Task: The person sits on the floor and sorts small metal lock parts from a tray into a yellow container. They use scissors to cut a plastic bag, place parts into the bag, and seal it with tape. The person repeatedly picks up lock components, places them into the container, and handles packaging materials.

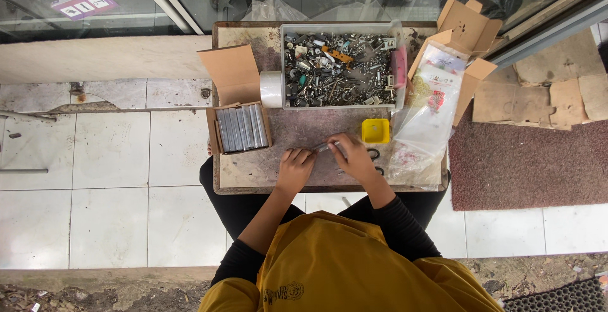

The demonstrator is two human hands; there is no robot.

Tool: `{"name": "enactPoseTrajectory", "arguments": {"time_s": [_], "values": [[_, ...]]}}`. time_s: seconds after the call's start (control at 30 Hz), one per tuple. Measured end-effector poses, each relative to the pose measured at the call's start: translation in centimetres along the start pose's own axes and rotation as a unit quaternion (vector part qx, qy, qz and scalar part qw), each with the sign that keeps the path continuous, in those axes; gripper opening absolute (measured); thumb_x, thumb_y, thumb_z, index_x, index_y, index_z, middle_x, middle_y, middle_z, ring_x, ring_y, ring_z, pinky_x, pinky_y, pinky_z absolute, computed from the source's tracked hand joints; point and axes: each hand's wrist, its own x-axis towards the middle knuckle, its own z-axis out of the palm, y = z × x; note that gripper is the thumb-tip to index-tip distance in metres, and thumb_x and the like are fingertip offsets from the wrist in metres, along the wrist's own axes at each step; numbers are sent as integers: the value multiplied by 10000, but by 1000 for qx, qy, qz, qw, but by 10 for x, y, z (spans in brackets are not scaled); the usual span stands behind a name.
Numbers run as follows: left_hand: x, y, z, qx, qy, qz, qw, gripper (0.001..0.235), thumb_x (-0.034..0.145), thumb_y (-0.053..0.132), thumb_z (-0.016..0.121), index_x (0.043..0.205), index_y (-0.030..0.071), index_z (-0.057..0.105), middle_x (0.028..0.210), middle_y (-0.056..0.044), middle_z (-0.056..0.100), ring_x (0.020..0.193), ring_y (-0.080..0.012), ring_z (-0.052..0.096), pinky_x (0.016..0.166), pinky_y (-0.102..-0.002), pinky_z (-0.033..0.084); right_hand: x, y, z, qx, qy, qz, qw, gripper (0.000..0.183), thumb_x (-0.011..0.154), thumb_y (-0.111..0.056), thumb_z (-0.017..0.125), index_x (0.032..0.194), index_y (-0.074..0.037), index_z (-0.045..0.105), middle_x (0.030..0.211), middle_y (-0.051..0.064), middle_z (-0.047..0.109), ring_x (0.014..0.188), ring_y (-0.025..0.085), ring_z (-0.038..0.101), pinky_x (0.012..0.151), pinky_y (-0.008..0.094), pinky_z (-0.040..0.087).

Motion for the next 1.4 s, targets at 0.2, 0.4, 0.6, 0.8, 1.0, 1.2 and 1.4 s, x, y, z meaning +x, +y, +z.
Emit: {"name": "enactPoseTrajectory", "arguments": {"time_s": [0.2,0.4,0.6,0.8,1.0,1.2,1.4], "values": [[-3,-2,2,-3,-11,-13,1000,63,890,107,744,889,167,724,834,16,603,785,-109,617,802,-306,452,-16,16,13,-24,-38,53,998,111,945,-97,667,1055,-107,655,829,124,720,826,342,735,742,446,572],[-9,-8,9,6,-7,1,1000,95,877,92,746,902,180,723,837,6,633,788,-126,647,895,-347,438,-20,20,10,-40,-11,74,996,53,987,-126,628,1030,-141,654,721,56,657,676,245,685,668,344,562],[-5,-7,7,12,0,10,1000,81,883,101,752,892,174,718,827,13,641,797,-113,653,926,-368,435,34,-20,-26,-13,-167,0,986,99,926,-25,630,1025,-18,628,788,223,678,755,420,683,678,536,544],[-16,-10,16,12,-20,7,1000,58,907,139,734,919,193,714,862,37,639,824,-101,642,961,-383,410,54,-3,-30,22,-306,-64,950,109,966,-88,582,1055,-29,601,899,197,648,913,433,643,800,518,515],[-18,-13,17,3,-18,1,1000,52,929,148,716,939,199,711,899,38,640,855,-95,641,985,-378,393,51,9,-25,87,-378,12,922,439,973,-9,527,1403,78,506,1017,318,686,949,469,661,830,562,511],[1,-3,-13,4,-96,-36,995,38,993,109,662,956,99,664,945,10,610,928,-96,625,1012,-414,395,55,12,-30,90,-390,18,916,157,980,-99,584,1082,8,635,879,182,674,860,346,666,764,442,541],[4,-3,-18,-6,-128,-38,991,36,1012,89,629,995,76,659,970,-14,597,936,-104,620,1011,-428,390,62,10,-22,-10,-442,24,896,194,980,-126,584,1114,-4,651,922,144,684,893,319,681,779,428,532]]}}
